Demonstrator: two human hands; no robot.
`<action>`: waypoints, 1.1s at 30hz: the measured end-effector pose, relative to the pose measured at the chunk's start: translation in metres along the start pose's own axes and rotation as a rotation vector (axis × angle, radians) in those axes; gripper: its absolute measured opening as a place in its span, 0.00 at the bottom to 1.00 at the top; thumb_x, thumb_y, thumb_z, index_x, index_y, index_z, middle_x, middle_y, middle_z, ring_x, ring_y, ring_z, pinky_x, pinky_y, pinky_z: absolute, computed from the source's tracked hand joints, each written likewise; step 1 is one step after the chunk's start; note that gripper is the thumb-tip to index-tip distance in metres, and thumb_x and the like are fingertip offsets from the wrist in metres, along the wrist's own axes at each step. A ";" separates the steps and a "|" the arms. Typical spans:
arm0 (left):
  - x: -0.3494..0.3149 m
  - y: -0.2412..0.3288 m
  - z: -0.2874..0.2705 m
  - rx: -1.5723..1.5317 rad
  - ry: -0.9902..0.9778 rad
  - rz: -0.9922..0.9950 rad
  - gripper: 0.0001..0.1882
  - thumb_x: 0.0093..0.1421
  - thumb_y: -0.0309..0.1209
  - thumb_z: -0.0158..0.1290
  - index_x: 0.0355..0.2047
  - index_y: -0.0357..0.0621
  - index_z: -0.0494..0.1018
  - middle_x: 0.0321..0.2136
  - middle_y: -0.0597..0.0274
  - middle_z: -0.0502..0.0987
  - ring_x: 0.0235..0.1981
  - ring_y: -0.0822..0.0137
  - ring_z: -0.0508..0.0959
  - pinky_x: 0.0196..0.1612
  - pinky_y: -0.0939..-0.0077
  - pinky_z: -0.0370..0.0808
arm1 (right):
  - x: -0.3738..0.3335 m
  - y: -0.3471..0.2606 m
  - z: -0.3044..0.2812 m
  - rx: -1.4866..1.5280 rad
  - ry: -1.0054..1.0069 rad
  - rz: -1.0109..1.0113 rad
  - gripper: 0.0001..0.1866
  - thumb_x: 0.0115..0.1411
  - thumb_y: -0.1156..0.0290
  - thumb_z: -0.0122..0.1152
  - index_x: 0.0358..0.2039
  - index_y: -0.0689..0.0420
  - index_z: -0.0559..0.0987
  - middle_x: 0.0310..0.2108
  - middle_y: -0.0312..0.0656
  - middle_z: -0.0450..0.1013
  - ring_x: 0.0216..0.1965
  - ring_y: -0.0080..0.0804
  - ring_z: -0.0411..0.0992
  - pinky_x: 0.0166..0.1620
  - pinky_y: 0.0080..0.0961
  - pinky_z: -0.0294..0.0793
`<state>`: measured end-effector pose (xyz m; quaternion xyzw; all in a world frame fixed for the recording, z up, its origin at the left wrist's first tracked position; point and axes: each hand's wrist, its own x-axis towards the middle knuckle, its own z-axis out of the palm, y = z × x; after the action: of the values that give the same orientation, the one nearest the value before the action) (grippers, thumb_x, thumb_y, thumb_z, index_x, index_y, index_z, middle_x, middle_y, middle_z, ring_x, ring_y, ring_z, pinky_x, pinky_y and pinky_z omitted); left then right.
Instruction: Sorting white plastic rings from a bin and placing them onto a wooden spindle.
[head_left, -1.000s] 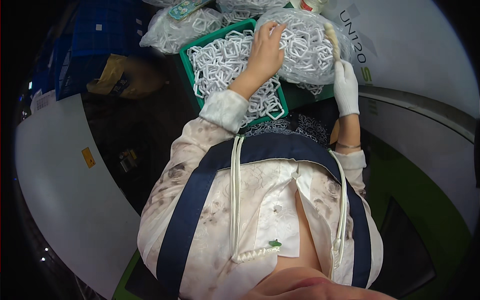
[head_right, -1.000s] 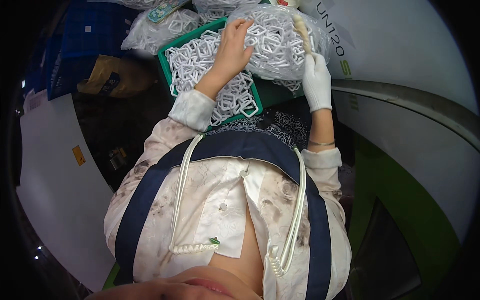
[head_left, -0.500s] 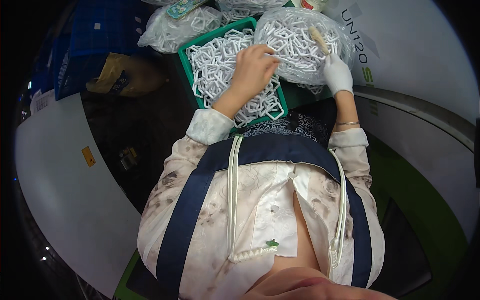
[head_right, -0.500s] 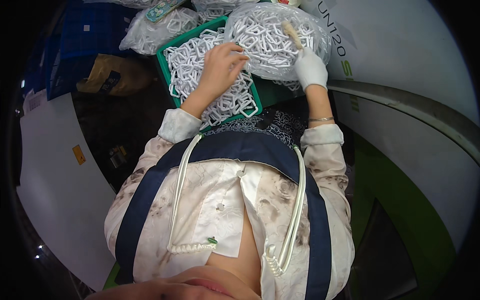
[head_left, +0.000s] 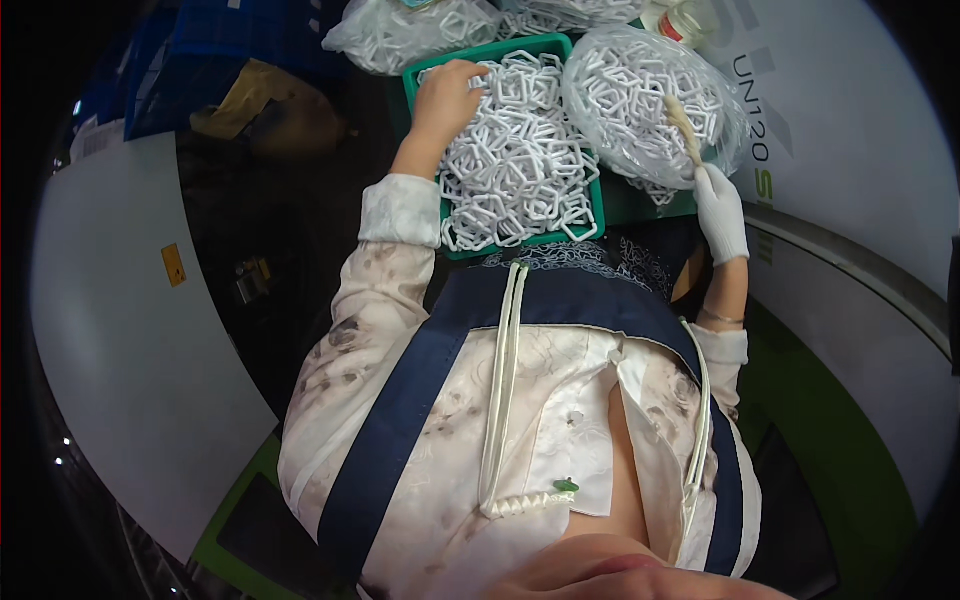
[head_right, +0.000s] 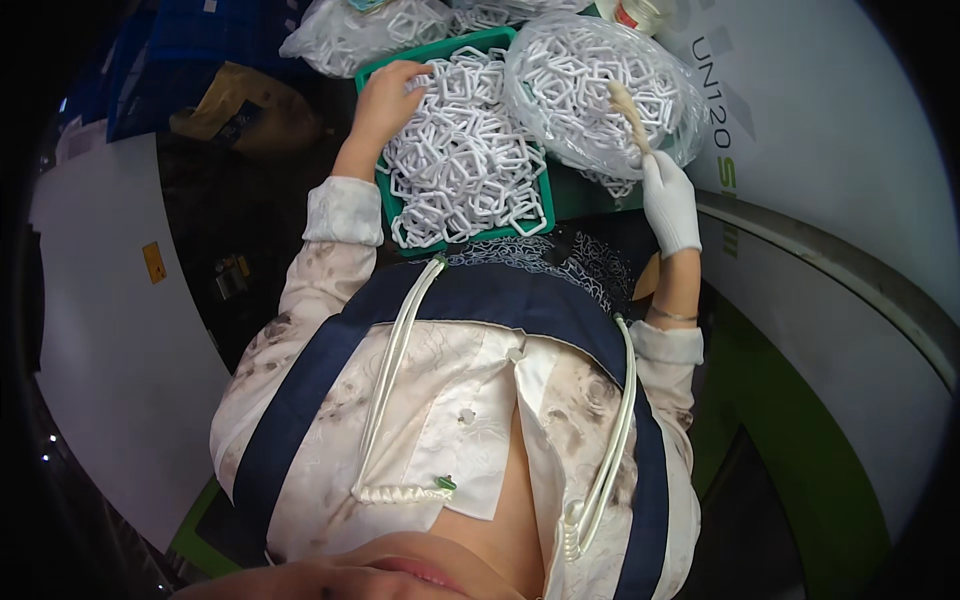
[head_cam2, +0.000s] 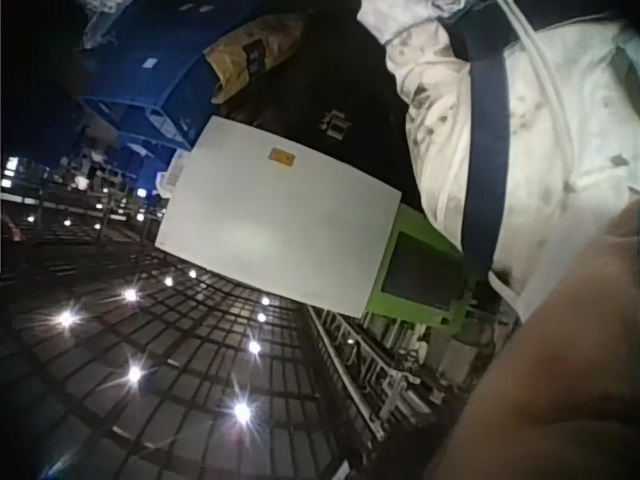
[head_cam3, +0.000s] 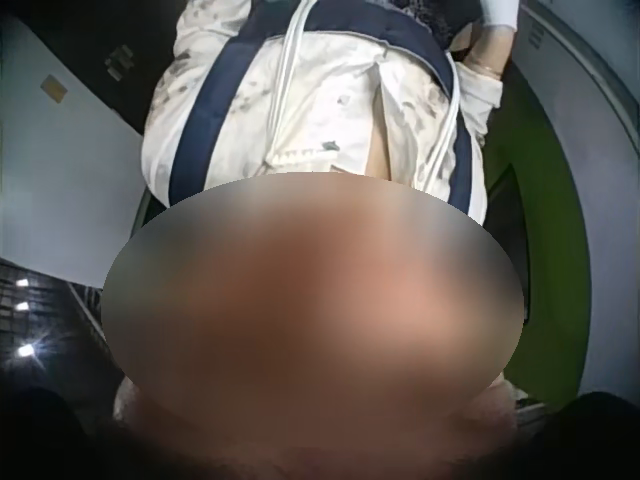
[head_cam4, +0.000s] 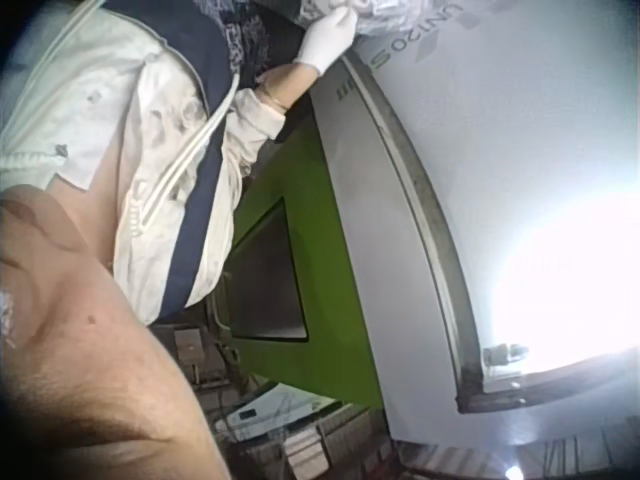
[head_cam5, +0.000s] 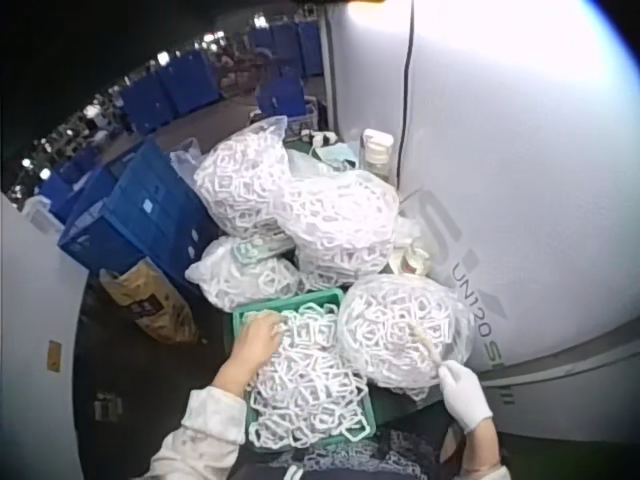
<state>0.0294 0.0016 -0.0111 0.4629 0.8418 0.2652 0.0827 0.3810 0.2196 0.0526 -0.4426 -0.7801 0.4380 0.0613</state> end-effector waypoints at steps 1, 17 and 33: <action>0.007 0.013 0.001 -0.028 -0.035 0.009 0.17 0.54 0.30 0.59 0.46 0.48 0.80 0.47 0.57 0.79 0.51 0.52 0.76 0.55 0.61 0.72 | -0.005 0.002 -0.004 0.041 -0.017 0.078 0.16 0.70 0.65 0.48 0.39 0.64 0.79 0.22 0.34 0.66 0.26 0.21 0.63 0.33 0.21 0.64; 0.031 0.001 0.033 -0.083 -0.145 -0.149 0.12 0.54 0.29 0.56 0.40 0.48 0.78 0.39 0.53 0.79 0.44 0.48 0.78 0.47 0.54 0.75 | -0.009 -0.012 0.011 0.070 -0.039 -0.046 0.15 0.70 0.66 0.48 0.36 0.62 0.79 0.21 0.28 0.59 0.24 0.17 0.56 0.30 0.19 0.57; 0.048 0.039 0.064 0.146 -0.196 0.096 0.10 0.53 0.29 0.58 0.35 0.44 0.81 0.44 0.54 0.74 0.41 0.49 0.80 0.45 0.56 0.77 | -0.012 -0.019 0.014 0.085 -0.054 -0.019 0.14 0.70 0.66 0.48 0.37 0.62 0.79 0.22 0.30 0.62 0.25 0.18 0.59 0.32 0.19 0.61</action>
<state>0.0566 0.0815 -0.0399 0.5312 0.8235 0.1602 0.1180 0.3693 0.1972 0.0615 -0.4203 -0.7663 0.4819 0.0628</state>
